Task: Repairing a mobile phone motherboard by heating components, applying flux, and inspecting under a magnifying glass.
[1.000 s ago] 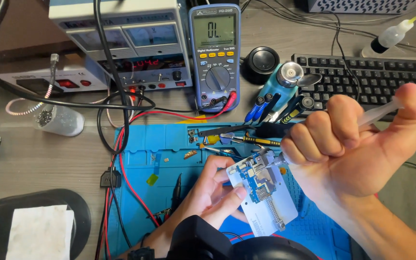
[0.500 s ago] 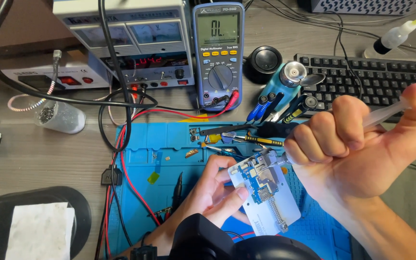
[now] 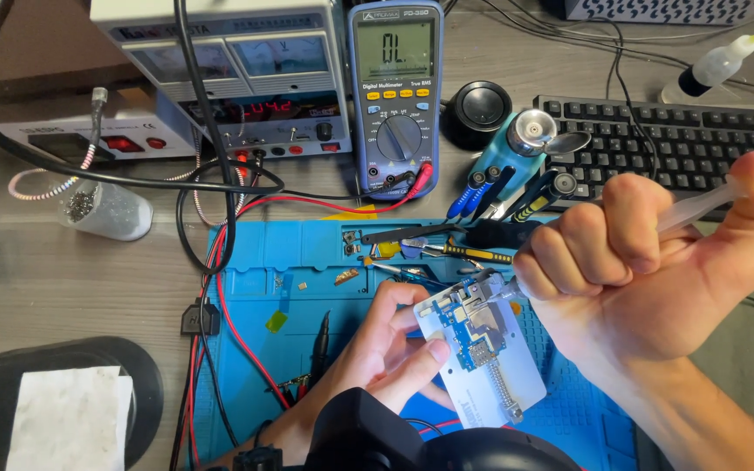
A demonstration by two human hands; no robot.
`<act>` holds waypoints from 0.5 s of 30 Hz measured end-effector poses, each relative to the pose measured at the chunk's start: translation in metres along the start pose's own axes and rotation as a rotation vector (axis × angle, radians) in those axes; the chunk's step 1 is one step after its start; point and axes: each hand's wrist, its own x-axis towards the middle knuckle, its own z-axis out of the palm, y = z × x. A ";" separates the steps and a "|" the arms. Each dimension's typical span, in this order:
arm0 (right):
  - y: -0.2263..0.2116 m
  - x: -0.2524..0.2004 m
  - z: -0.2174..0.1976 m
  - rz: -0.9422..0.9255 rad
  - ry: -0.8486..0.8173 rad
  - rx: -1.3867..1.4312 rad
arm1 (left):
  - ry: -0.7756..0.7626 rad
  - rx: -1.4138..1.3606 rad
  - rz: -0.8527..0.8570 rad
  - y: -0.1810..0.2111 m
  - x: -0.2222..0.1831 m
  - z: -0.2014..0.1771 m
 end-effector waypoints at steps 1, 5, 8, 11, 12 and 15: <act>0.000 0.000 0.000 0.002 0.005 -0.012 | -0.023 0.017 0.005 0.001 0.000 -0.001; -0.001 0.000 -0.001 0.004 -0.012 -0.015 | -0.040 -0.009 0.004 0.002 0.000 0.000; -0.001 0.000 -0.002 -0.001 -0.033 -0.007 | -0.053 0.012 -0.011 0.005 -0.001 -0.001; -0.001 0.000 -0.002 -0.009 -0.048 -0.012 | -0.032 0.022 -0.020 0.005 -0.001 0.000; -0.001 0.000 -0.002 -0.008 -0.047 -0.012 | -0.032 0.020 -0.022 0.002 0.000 0.000; -0.001 -0.001 -0.003 -0.014 -0.075 -0.031 | -0.026 -0.026 0.063 -0.004 0.001 0.000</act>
